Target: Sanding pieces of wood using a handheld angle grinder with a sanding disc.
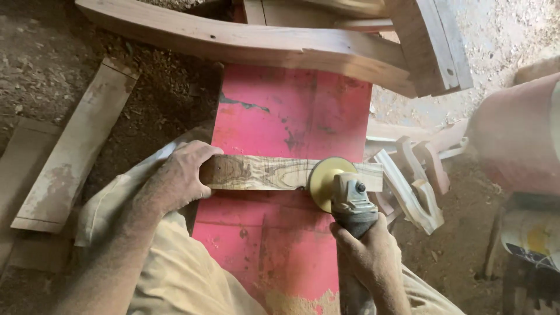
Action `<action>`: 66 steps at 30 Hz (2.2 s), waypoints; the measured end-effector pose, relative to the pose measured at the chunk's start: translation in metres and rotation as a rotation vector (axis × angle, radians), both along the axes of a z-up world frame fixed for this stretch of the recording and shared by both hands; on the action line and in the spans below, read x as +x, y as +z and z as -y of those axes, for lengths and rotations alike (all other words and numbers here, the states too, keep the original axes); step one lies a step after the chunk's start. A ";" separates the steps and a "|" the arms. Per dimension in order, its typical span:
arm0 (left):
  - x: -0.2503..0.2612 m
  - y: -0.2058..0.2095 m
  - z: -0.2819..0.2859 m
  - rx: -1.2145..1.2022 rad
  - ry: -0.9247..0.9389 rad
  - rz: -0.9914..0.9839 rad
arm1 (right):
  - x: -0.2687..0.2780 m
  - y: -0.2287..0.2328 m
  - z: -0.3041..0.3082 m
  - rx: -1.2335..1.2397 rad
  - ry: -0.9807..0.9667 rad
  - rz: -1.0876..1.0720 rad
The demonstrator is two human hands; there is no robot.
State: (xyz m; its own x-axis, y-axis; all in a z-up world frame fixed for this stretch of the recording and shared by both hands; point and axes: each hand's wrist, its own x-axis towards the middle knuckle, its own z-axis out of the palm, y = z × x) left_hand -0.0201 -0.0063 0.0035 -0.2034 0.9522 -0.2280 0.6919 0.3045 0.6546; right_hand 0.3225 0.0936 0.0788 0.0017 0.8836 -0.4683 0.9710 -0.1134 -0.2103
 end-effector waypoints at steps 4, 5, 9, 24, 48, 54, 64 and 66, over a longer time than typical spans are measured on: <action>0.003 -0.003 -0.002 0.095 -0.045 0.031 | -0.021 -0.008 0.010 -0.011 -0.012 -0.040; 0.004 -0.002 -0.001 0.096 -0.050 0.027 | -0.036 0.000 0.014 -0.011 -0.018 -0.044; 0.004 -0.005 -0.001 0.042 -0.015 0.007 | -0.074 0.022 0.021 -0.140 0.106 -0.106; 0.003 0.003 -0.005 -0.014 -0.023 -0.003 | -0.046 0.003 -0.002 -0.083 0.021 -0.017; 0.000 -0.006 -0.005 0.071 -0.072 -0.026 | -0.063 0.017 0.007 -0.176 0.045 -0.150; -0.001 0.002 -0.006 0.011 -0.051 -0.037 | 0.010 -0.009 -0.041 -0.104 -0.092 0.055; 0.000 0.001 -0.008 -0.047 -0.053 -0.038 | -0.074 0.021 -0.006 -0.152 0.107 -0.069; -0.002 -0.005 -0.007 -0.027 -0.061 -0.043 | -0.050 0.012 -0.016 -0.156 0.056 -0.019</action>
